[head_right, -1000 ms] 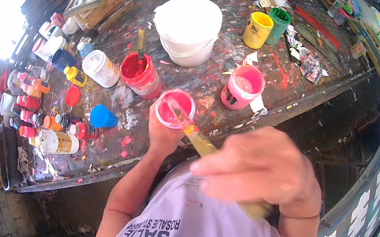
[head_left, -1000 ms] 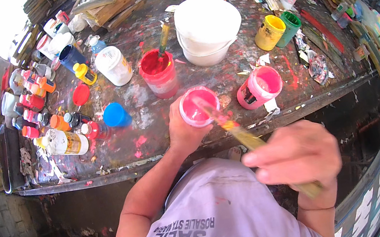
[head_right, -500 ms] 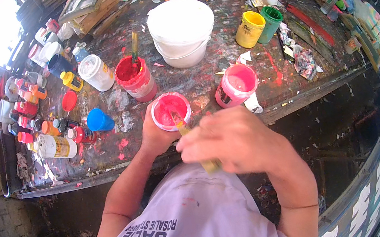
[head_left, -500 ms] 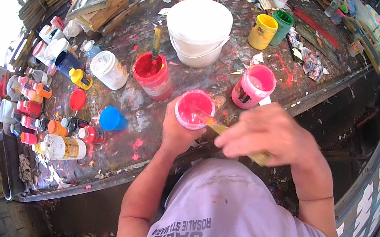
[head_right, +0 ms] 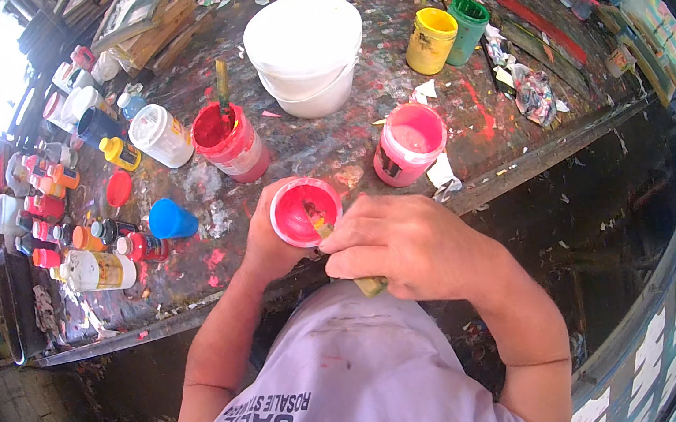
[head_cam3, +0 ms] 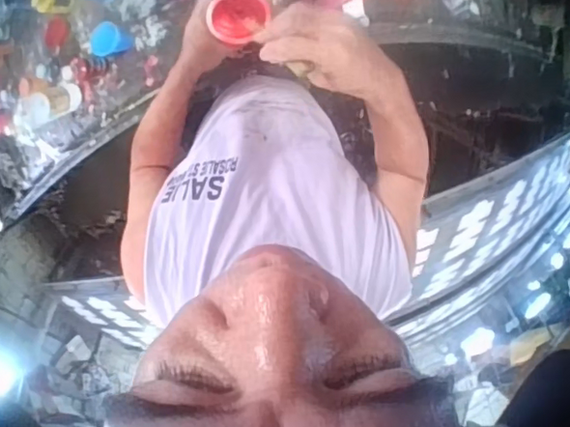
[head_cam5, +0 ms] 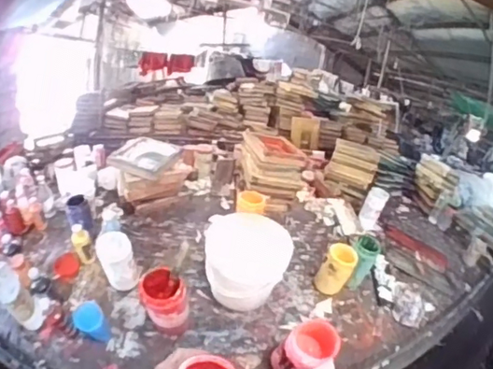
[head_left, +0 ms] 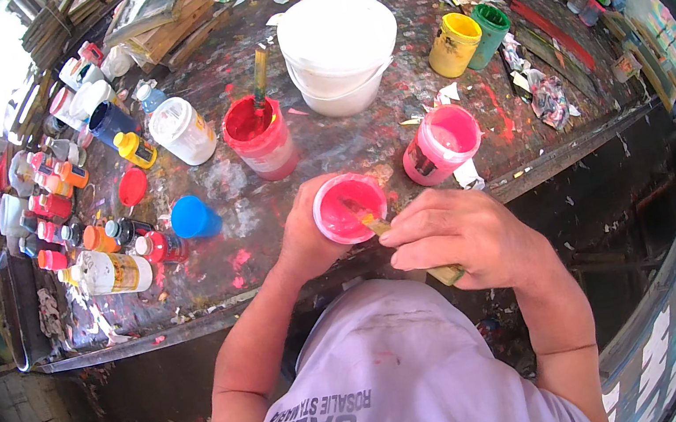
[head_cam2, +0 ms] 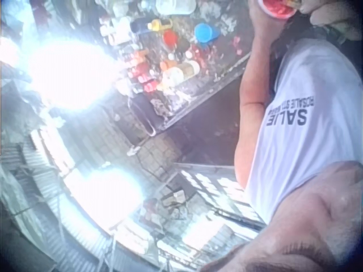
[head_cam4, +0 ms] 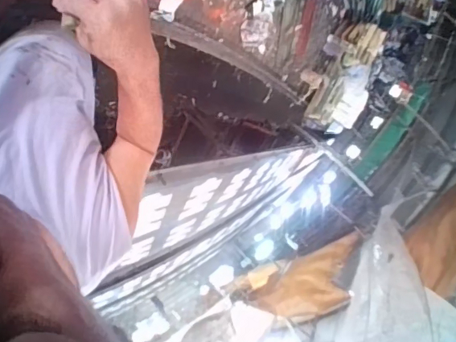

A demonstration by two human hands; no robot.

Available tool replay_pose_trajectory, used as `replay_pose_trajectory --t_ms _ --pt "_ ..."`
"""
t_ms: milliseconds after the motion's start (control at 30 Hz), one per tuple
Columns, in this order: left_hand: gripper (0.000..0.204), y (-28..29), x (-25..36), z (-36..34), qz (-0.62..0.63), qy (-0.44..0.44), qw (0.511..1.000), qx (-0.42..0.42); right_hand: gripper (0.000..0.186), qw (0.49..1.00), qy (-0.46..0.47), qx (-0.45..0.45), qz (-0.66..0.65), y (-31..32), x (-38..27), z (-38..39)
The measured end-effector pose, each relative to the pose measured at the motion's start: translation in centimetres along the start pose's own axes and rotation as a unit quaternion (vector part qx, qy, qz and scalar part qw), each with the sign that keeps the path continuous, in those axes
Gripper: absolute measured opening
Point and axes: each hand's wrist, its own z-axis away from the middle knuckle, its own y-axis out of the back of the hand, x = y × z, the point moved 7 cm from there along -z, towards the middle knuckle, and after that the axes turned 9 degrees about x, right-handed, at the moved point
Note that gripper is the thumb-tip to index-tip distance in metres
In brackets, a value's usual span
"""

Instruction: The person places a screen printing frame on a workbench, then mixes pink paint in a small container using a stick. They add water from a white bucket and more pink pigment from a bottle, stirring repeatedly to blend the mixture.

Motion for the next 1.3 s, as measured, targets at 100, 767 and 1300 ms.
replay_pose_trajectory --t_ms 100,767,1300 --pt "0.090 0.0 0.8 0.0 -0.029 -0.056 0.997 0.052 0.036 0.998 -0.011 0.066 0.009 0.4 -0.8 2.1" --pt "0.109 -1.8 18.1 -14.8 -0.063 -0.411 0.891 0.180 0.025 0.933 0.175 0.257 0.181 15.3 -7.6 2.9" --pt "0.111 -7.1 22.4 -17.7 -0.055 -0.438 0.878 0.189 0.020 0.935 0.176 0.268 0.152 20.4 -5.2 7.3"
